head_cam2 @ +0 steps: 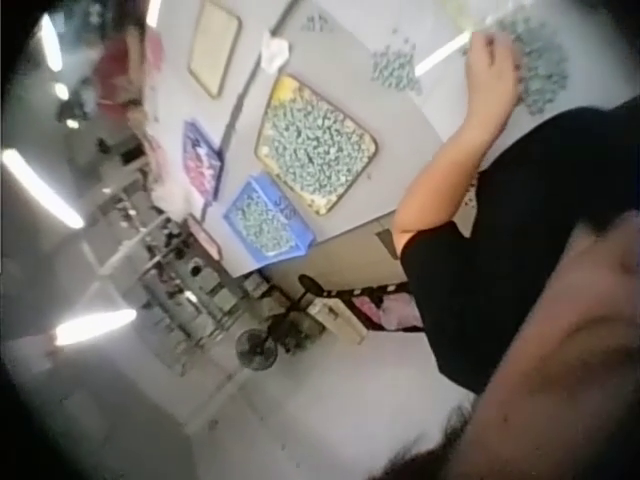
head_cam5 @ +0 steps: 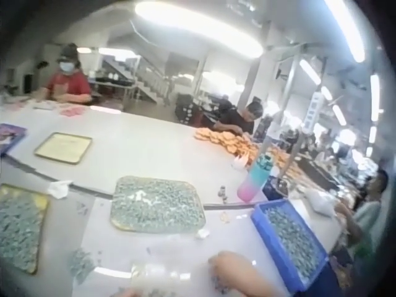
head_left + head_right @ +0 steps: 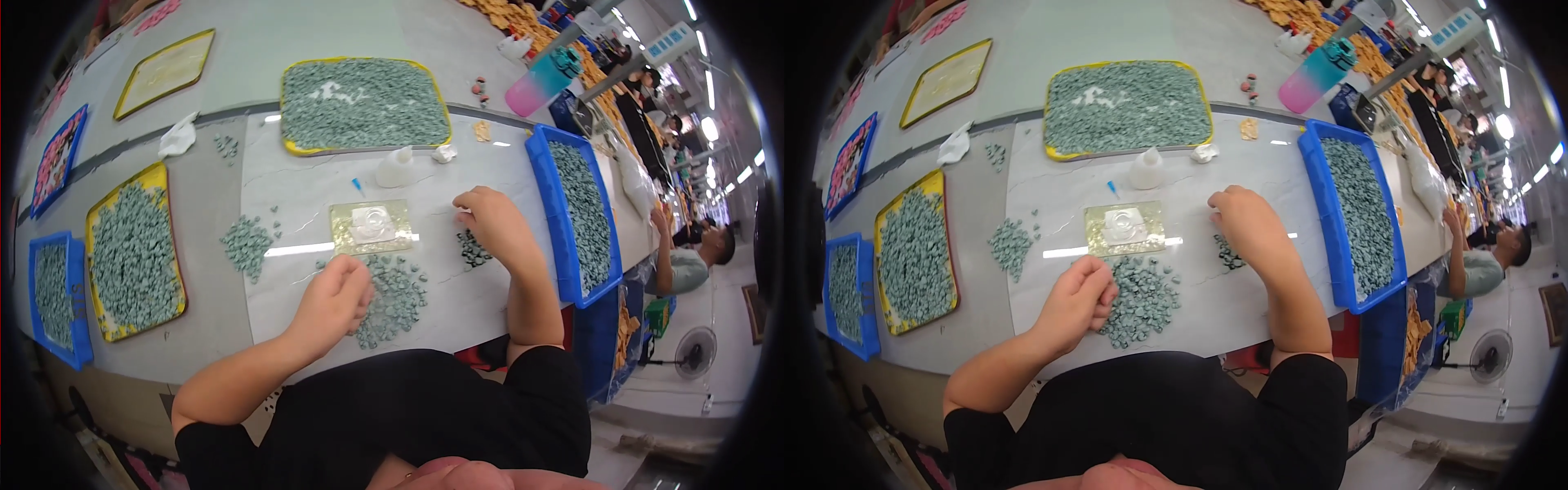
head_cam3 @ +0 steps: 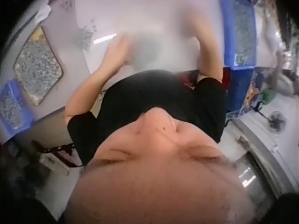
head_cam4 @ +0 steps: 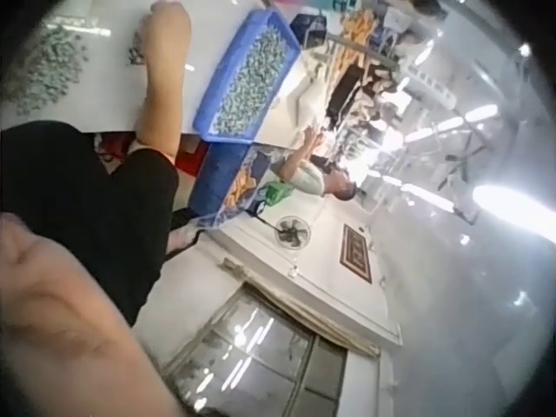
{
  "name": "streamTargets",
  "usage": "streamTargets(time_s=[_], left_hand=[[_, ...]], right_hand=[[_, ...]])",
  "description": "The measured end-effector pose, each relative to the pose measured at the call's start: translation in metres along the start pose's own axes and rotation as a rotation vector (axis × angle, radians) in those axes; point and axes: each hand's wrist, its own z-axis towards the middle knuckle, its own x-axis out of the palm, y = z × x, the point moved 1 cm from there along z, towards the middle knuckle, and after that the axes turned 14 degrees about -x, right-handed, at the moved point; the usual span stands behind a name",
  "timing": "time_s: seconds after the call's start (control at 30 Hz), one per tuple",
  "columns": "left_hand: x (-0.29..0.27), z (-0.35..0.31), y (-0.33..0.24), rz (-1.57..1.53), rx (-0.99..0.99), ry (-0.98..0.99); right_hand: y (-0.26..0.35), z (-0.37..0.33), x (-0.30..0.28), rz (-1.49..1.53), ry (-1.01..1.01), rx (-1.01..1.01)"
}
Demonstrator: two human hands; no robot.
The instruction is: Sorting small green toy components and placing them onto a template on a workbench.
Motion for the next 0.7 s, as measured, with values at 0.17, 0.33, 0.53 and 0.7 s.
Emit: streamTargets(time_s=[0.17,0.33,0.53,0.7], left_hand=[[0.058,0.018,-0.013,-0.179,0.083,0.081],[0.114,0.020,-0.013,-0.252,0.105,0.017],[0.124,0.022,-0.011,-0.203,0.052,0.097],[0.089,0.015,-0.016,-0.198,0.046,0.068]], right_hand=[[-0.070,-0.025,-0.018,-0.049,0.109,0.165],[-0.103,-0.044,-0.039,0.028,0.137,0.153],[-0.063,-0.049,-0.059,0.464,-0.153,-0.182],[0.002,-0.022,-0.034,0.846,-0.169,-0.318]])
